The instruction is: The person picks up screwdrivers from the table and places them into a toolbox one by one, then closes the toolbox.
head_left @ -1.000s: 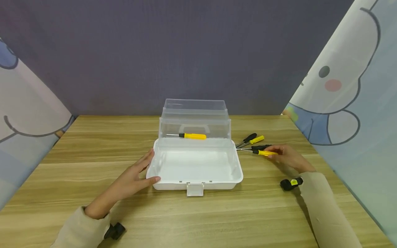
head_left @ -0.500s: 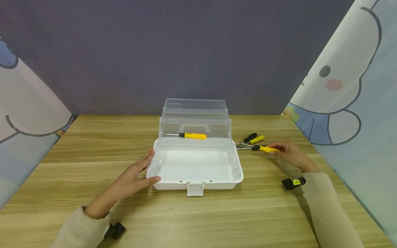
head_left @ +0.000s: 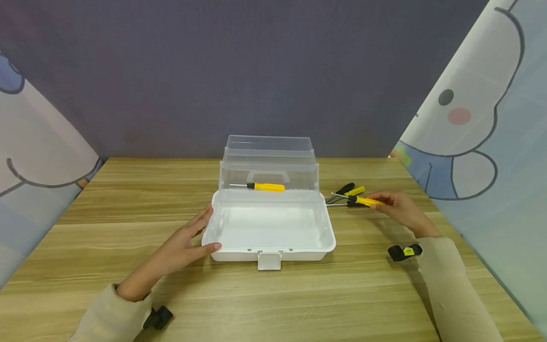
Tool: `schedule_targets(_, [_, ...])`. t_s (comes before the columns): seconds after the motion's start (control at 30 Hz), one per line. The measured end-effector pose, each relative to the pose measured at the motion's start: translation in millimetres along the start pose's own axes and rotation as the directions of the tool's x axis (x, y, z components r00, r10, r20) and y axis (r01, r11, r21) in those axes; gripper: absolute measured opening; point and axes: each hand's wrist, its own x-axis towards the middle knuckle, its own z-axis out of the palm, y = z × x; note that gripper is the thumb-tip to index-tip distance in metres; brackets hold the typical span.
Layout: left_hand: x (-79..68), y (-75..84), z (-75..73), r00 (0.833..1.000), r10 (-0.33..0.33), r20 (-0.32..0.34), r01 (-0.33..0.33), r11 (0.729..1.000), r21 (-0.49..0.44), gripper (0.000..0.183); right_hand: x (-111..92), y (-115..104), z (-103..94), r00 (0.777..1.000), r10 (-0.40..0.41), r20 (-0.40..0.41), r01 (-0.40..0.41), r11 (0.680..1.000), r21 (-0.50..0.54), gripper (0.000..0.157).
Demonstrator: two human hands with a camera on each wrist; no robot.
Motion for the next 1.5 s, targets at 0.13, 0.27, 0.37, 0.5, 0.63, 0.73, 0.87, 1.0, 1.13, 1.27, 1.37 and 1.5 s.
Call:
schedule_targets(0.13, [-0.6,-0.1,-0.3,1.0,-0.003,-0.006,0.003,1.0,0.016,0.087,1,-5,1.6,0.999,-0.016,-0.029,0.016,1.0,-0.006,0.027])
schedule_targets(0.27, [-0.7,-0.8,-0.4,1.0,-0.003,-0.011,0.003,1.0,0.025,0.086,3,-12,3.9,0.999,-0.016,-0.042,0.015,1.0,-0.014,0.027])
schedule_targets(0.37, [-0.2,-1.5,-0.1,1.0,0.0,-0.01,0.0,1.0,0.017,0.087,3,-17,5.8,0.998,-0.023,-0.052,0.022,1.0,-0.021,0.026])
schedule_targets(0.5, [-0.4,-1.4,0.0,1.0,0.002,-0.004,-0.002,1.0,0.01,0.087,4,-24,8.5,0.997,-0.037,-0.068,0.035,0.999,-0.021,0.023])
schedule_targets(0.63, [-0.9,-0.8,-0.1,1.0,-0.002,-0.006,0.002,1.0,0.019,0.086,6,-29,11.9,0.994,-0.07,-0.079,0.066,0.997,-0.043,0.023])
schedule_targets(0.73, [-0.9,-0.4,0.1,1.0,-0.001,-0.009,0.001,1.0,0.017,0.086,7,-33,14.3,0.99,-0.108,-0.085,0.103,0.992,-0.066,0.023])
schedule_targets(0.87, [-0.7,0.1,0.5,1.0,0.003,-0.009,-0.003,1.0,0.008,0.087,7,-36,15.4,0.982,-0.155,-0.105,0.148,0.987,-0.067,0.022])
schedule_targets(1.0, [-0.3,0.2,1.1,1.0,-0.001,-0.009,0.001,1.0,0.01,0.087,6,-37,14.8,0.976,-0.183,-0.116,0.177,0.983,-0.056,0.022])
schedule_targets(1.13, [-0.4,0.0,1.3,1.0,-0.005,0.001,0.005,1.0,0.013,0.087,5,-38,13.6,0.974,-0.19,-0.12,0.183,0.981,-0.067,0.02])
schedule_targets(1.27, [-1.0,0.5,0.5,1.0,-0.007,0.006,0.007,1.0,0.019,0.087,4,-41,11.6,0.975,-0.19,-0.119,0.18,0.979,-0.091,0.02])
schedule_targets(1.37, [-0.7,0.8,0.1,1.0,-0.009,0.004,0.009,1.0,0.025,0.087,3,-43,9.9,0.971,-0.207,-0.121,0.195,0.975,-0.105,0.021])
schedule_targets(1.5, [-0.7,0.4,0.4,1.0,-0.01,0.008,0.01,1.0,0.025,0.088,1,-47,7.9,0.964,-0.23,-0.135,0.217,0.971,-0.103,0.022])
